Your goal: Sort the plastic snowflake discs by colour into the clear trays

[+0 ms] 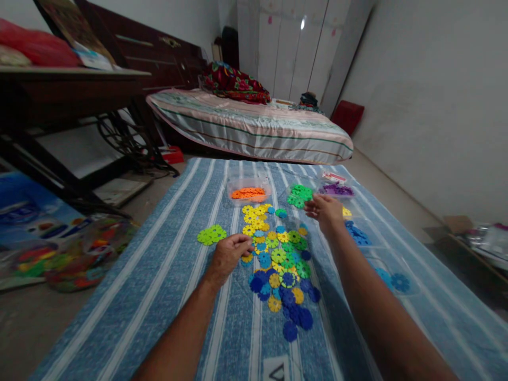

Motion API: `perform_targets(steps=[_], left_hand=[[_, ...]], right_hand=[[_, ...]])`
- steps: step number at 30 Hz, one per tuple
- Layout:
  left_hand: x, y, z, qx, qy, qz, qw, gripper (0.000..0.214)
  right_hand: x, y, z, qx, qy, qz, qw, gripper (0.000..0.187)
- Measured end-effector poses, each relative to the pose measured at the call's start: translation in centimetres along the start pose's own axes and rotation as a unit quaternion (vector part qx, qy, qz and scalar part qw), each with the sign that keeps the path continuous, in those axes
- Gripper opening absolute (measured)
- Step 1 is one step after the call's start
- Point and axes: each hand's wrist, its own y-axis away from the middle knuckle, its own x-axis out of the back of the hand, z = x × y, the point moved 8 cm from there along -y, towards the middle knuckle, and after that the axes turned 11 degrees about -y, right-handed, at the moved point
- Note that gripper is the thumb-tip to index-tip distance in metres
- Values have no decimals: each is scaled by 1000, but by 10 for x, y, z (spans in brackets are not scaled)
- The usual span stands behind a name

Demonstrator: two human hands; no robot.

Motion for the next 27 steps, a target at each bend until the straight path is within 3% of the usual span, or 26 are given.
perform_targets(steps=[3, 6, 9, 12, 15, 22, 27], left_hand=[[1, 1, 1, -2, -5, 3, 1000, 30], [0, 0, 0, -3, -10, -1, 1000, 29], [-1, 0, -1, -3, -9, 1, 1000, 28], [-2, -1, -1, 1, -3, 1, 1000, 29], [-2, -1, -1, 1, 0, 1, 1000, 30], [-1, -1, -1, -5, -3, 4, 1000, 30], [-2, -3, -4, -7, 0, 7, 1000, 31]], right_hand=[[-8, -16, 5, -27, -37, 38, 998, 34], [-8, -9, 30, -27, 49, 7, 998, 29], [2, 10, 49, 23, 165, -40, 985, 25], [14, 29, 51, 102, 281, -73, 952, 28], [22, 46, 52, 136, 346, -98, 923, 32], [-4, 98, 66, 239, 456, -243, 822, 35], [-12, 124, 73, 266, 495, -258, 786, 33]])
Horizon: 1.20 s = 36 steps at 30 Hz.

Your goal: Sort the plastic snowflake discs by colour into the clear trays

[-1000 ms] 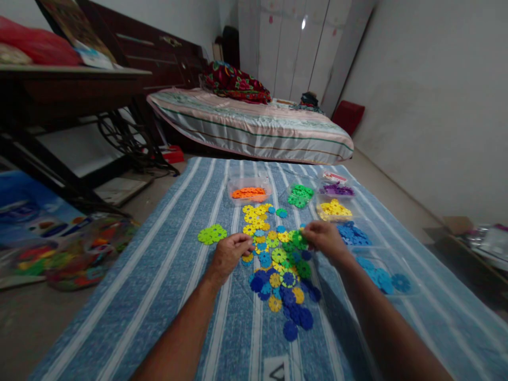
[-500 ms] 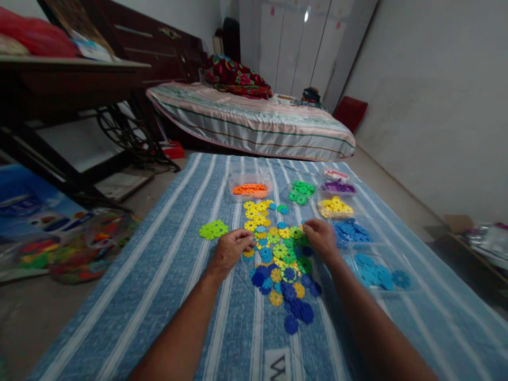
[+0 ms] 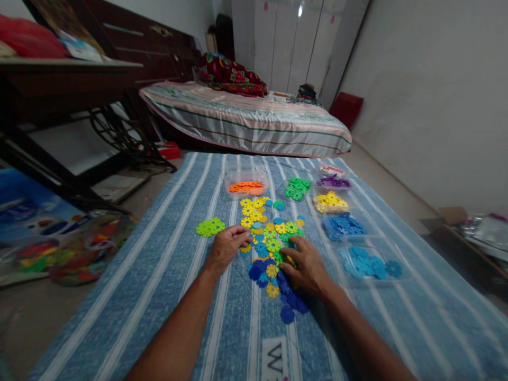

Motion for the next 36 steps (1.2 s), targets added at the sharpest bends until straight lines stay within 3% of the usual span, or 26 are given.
perform_targets(steps=[11, 21, 36], left_hand=[[-1, -2, 1, -11, 12, 11, 1000, 31], [1, -4, 1, -17, 38, 21, 999, 31], [5, 0, 2, -17, 37, 43, 998, 29]], right_hand=[[7, 28, -5, 49, -23, 68, 996, 17], [3, 39, 8, 59, -51, 158, 984, 19], [4, 39, 7, 46, -74, 160, 983, 21]])
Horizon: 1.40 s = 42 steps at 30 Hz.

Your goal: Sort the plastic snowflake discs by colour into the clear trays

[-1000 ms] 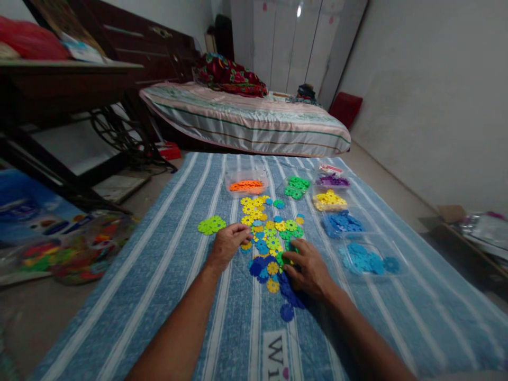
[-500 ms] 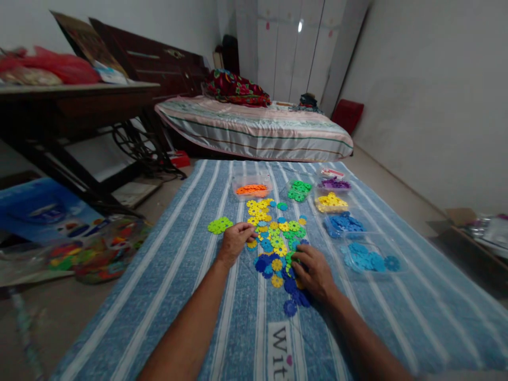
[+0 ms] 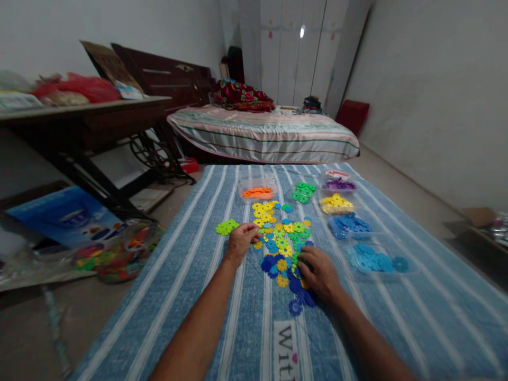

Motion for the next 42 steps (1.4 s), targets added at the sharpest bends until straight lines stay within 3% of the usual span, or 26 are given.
perform_targets(steps=[9, 42], left_hand=[[-5, -1, -5, -18, -72, 18, 997, 26], [-9, -1, -3, -11, -114, -10, 993, 25]], right_hand=[[-1, 2, 3, -8, -8, 4, 1000, 22], [4, -1, 3, -23, -20, 8, 1000, 20]])
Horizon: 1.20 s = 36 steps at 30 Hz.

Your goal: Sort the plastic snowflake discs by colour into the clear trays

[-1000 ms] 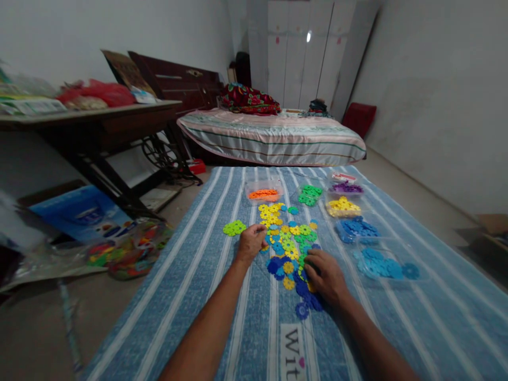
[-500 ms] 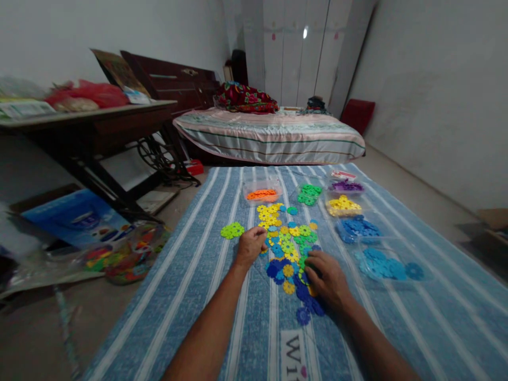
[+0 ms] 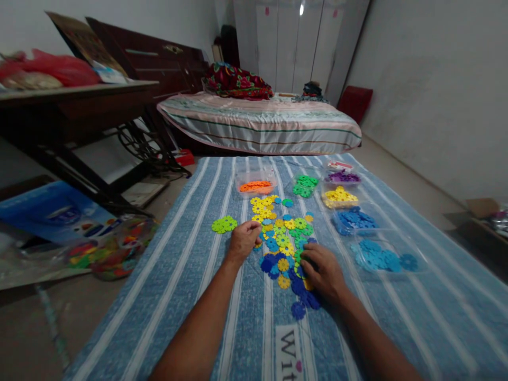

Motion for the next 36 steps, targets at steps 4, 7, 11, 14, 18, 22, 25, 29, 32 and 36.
perform_targets(steps=[4, 7, 11, 14, 18, 22, 25, 29, 32, 36], left_hand=[[-1, 1, 2, -6, 4, -3, 1000, 24], [-2, 1, 2, -6, 6, 0, 1000, 25], [-1, 2, 1, -4, -1, 3, 1000, 24], [0, 2, 2, -7, -4, 5, 1000, 23], [0, 2, 3, -9, -3, -2, 1000, 23], [-1, 2, 2, -9, 0, -5, 1000, 23], [-1, 2, 2, -11, 4, -3, 1000, 23], [-1, 4, 4, -14, 11, -4, 1000, 22], [-1, 4, 4, -14, 13, -5, 1000, 22], [-1, 4, 3, -15, 14, -7, 1000, 22]], right_hand=[[1, 0, 2, -4, -8, 9, 1000, 20], [1, 1, 4, -11, -10, 14, 1000, 21], [2, 2, 6, -23, -27, 18, 999, 21], [6, 2, 9, -38, -56, 34, 997, 20], [14, 1, 13, -66, -121, 74, 988, 21], [16, 0, 15, -79, -152, 81, 982, 18], [16, 0, 14, -78, -148, 80, 983, 17], [16, -1, 11, -75, -137, 75, 985, 17], [16, -1, 11, -72, -124, 71, 987, 17], [13, 2, 10, -55, -91, 64, 992, 19]])
